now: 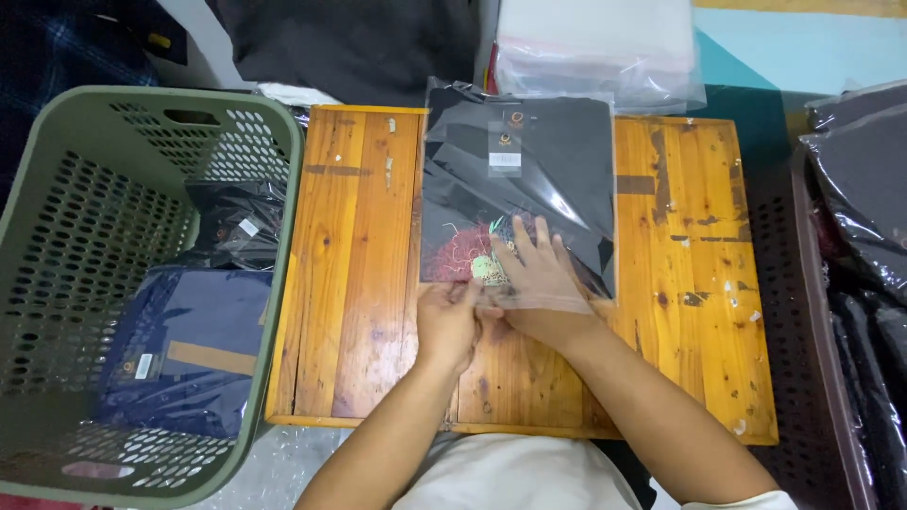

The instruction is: Packaging folded t-shirts into individual plastic bags and placing them into a collection basket.

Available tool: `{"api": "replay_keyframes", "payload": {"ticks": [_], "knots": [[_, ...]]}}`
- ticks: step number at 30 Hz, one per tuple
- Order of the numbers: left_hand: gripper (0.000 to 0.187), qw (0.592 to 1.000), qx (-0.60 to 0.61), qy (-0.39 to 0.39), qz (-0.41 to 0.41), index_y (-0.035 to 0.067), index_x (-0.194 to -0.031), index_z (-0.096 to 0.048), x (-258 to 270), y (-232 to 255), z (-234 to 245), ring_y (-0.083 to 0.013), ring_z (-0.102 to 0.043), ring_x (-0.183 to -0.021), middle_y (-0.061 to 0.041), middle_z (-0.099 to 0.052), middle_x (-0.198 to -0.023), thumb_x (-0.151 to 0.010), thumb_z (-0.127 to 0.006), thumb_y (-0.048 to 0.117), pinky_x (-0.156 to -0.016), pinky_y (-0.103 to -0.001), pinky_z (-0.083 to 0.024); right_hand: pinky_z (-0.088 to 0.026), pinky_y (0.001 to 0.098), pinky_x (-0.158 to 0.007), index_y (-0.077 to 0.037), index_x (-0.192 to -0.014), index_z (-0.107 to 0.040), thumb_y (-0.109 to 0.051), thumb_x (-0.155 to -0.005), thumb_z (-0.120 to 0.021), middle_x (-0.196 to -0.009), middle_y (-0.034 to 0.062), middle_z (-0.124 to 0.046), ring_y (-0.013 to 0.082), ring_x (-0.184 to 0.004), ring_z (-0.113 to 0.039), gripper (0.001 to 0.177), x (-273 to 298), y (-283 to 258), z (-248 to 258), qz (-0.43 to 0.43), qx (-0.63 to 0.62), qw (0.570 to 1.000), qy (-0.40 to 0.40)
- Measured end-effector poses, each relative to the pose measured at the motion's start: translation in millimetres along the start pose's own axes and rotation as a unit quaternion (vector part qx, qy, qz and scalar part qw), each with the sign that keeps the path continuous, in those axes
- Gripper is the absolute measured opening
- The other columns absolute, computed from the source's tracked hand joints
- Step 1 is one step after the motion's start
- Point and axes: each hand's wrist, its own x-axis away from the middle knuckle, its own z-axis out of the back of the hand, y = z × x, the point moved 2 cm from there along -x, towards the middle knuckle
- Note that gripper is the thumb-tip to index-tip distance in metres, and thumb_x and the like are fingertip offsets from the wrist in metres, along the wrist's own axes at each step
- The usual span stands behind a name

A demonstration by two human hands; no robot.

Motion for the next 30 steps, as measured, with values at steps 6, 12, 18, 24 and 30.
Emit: {"api": "replay_keyframes", "payload": {"ticks": [6,12,18,24,30], "knots": [[0.010,0.993,-0.117,0.013,-0.032,0.006,-0.081,-0.074,23,25,6,-0.0094,-0.052,-0.039,-0.013,-0.068,-0.052,-0.089,-0.070,0.007,-0.036,-0.025,-0.038,-0.027,0.0621,-0.118,-0.030,-0.163,-0.028,-0.032,-0.092,-0.047,-0.166,0.0144,-0.031,0.0468,-0.154,-0.018,0.073,17,-4,42,0.026,-0.120,0.992,-0.025],[0.009,0.998,-0.017,0.048,-0.026,-0.001,-0.075,-0.062,26,-27,52,-0.0196,-0.038,-0.018,-0.010,-0.043,-0.038,-0.081,-0.069,-0.002,-0.024,-0.030,-0.024,-0.013,0.0616,-0.122,-0.030,-0.157,-0.039,-0.030,-0.090,-0.057,-0.170,0.0163,-0.017,0.0474,-0.155,-0.005,0.070,64,-36,55,-0.003,-0.180,0.975,-0.132],[0.017,1.000,0.010,0.006,0.008,-0.003,-0.067,-0.059,48,3,27,-0.0219,-0.037,-0.019,-0.013,-0.042,-0.039,-0.082,-0.066,-0.006,-0.023,-0.032,-0.024,-0.002,0.0632,-0.121,-0.028,-0.165,-0.022,-0.040,-0.096,-0.056,-0.172,0.0196,-0.004,0.0483,-0.154,0.007,0.078,57,-45,58,-0.042,-0.102,0.984,-0.137],[0.015,0.999,-0.023,0.022,-0.013,0.000,-0.089,-0.058,50,1,32,-0.0262,-0.063,-0.036,-0.017,-0.068,-0.065,-0.079,-0.066,-0.008,-0.033,-0.030,-0.047,-0.003,0.0673,-0.120,-0.034,-0.165,-0.017,-0.048,-0.099,-0.054,-0.172,0.0171,-0.001,0.0491,-0.154,0.004,0.077,50,-41,42,-0.044,-0.117,0.984,-0.125],[0.016,0.997,-0.061,-0.042,0.000,-0.003,-0.107,-0.063,39,-10,35,-0.0249,-0.065,-0.036,-0.018,-0.068,-0.057,-0.093,-0.056,0.000,-0.028,-0.023,-0.039,-0.013,0.0721,-0.118,-0.032,-0.164,-0.023,-0.045,-0.099,-0.052,-0.172,0.0140,-0.008,0.0501,-0.155,-0.002,0.072,32,-27,18,-0.035,-0.086,0.992,-0.089]]}}
